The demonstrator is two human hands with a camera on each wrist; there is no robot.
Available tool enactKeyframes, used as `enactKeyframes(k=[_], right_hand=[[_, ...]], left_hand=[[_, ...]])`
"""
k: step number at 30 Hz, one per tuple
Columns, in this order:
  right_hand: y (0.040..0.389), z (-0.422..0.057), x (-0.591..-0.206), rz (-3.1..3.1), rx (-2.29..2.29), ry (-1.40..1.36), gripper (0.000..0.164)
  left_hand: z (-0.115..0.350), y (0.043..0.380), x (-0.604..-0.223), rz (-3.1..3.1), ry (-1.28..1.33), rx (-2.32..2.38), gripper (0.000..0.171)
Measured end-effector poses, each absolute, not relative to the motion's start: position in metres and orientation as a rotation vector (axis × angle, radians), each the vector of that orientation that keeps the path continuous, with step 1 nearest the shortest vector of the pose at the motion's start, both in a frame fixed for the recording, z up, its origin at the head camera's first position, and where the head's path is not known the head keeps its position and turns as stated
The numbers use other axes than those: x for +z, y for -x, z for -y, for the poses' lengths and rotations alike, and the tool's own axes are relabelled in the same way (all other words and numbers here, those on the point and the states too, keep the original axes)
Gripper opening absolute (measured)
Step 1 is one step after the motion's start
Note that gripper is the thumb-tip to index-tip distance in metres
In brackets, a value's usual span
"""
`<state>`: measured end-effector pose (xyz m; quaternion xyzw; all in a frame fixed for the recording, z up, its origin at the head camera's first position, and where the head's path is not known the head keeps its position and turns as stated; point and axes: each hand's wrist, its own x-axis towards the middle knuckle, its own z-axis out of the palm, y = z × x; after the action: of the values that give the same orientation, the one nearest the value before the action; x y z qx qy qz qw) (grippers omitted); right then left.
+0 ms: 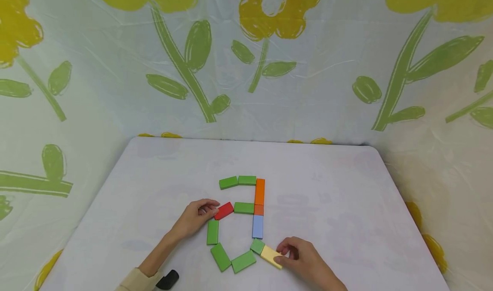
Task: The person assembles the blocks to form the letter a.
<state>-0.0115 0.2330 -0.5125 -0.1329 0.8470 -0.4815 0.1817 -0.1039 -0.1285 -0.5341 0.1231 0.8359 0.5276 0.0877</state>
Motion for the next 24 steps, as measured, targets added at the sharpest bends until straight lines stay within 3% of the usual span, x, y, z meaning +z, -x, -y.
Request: enactKeyframes(k=[24], right_hand=[[0.0138,-0.2334,-0.5120,-2.415,-1.342,0.339,0.017]], left_hand=[[0.1281,0.1020,-0.5327,-2.502,-0.377,1.569,0.022]])
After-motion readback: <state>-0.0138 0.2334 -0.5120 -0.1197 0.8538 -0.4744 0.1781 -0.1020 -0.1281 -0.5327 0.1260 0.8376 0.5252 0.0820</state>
